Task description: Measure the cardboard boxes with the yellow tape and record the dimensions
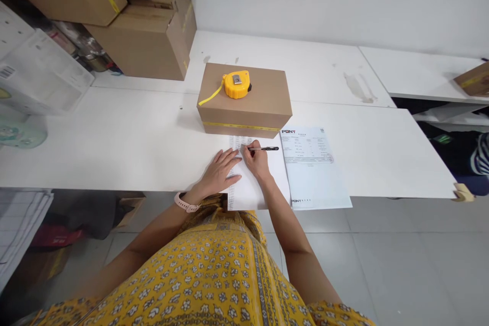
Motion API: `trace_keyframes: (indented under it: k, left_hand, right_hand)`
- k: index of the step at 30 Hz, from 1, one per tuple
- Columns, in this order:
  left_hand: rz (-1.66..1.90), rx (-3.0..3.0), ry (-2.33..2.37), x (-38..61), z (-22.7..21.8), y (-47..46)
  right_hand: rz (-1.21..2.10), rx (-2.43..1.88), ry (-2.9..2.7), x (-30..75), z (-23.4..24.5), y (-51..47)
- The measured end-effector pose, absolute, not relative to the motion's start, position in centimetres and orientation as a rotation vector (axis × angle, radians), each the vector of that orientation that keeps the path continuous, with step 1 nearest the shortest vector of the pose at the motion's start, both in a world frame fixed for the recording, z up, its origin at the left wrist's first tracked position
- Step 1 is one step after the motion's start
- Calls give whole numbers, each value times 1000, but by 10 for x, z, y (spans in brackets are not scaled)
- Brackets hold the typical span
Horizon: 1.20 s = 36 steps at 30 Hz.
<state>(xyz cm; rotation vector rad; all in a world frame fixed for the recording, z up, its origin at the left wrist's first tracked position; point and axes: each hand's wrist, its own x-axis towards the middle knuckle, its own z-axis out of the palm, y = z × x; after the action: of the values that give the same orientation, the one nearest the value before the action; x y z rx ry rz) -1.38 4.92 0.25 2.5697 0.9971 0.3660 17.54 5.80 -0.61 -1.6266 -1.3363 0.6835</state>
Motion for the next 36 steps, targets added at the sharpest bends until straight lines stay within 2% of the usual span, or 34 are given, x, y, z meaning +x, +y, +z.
trace_keyframes:
  k: [36]
  left_hand:
    - [358,2545,993,-15,6,49]
  right_hand:
    - [711,-1624,-1290,175,-3,57]
